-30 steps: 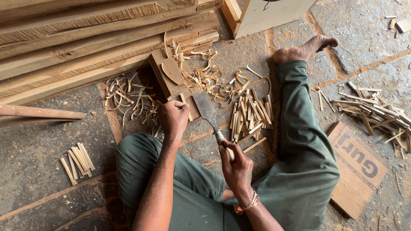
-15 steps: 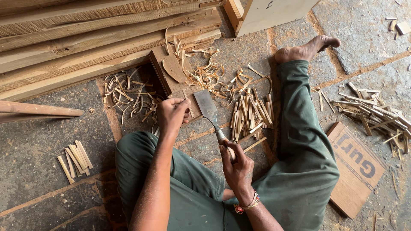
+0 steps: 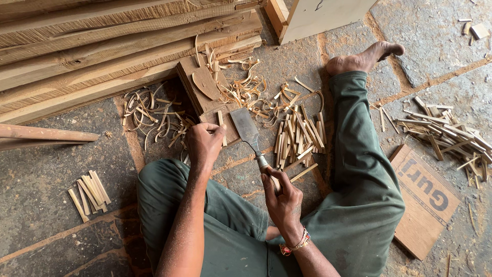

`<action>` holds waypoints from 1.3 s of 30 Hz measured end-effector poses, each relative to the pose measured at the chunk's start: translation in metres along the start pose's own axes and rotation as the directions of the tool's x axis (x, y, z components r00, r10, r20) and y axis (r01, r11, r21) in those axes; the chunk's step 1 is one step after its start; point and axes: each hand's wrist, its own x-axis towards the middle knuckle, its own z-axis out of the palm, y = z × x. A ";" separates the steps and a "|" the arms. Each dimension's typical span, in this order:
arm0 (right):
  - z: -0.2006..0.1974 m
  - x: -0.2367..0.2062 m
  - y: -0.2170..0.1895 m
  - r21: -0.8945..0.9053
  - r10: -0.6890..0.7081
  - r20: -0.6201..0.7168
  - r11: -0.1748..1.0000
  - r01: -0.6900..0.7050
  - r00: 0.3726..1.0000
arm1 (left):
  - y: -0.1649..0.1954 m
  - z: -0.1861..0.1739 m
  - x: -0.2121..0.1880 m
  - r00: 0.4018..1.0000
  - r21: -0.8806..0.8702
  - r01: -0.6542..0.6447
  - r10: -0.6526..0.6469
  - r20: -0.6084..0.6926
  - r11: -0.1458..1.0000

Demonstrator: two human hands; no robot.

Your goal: The person sits on the floor and uses a chisel to carve small wooden sticks, shaping them one by one and placing the finished pieces into a pile.

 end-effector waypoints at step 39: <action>-0.007 0.004 -0.002 -0.044 0.015 0.034 0.999 -0.013 0.999 | -0.004 -0.019 0.019 0.754 0.420 -0.657 0.544 0.368 0.626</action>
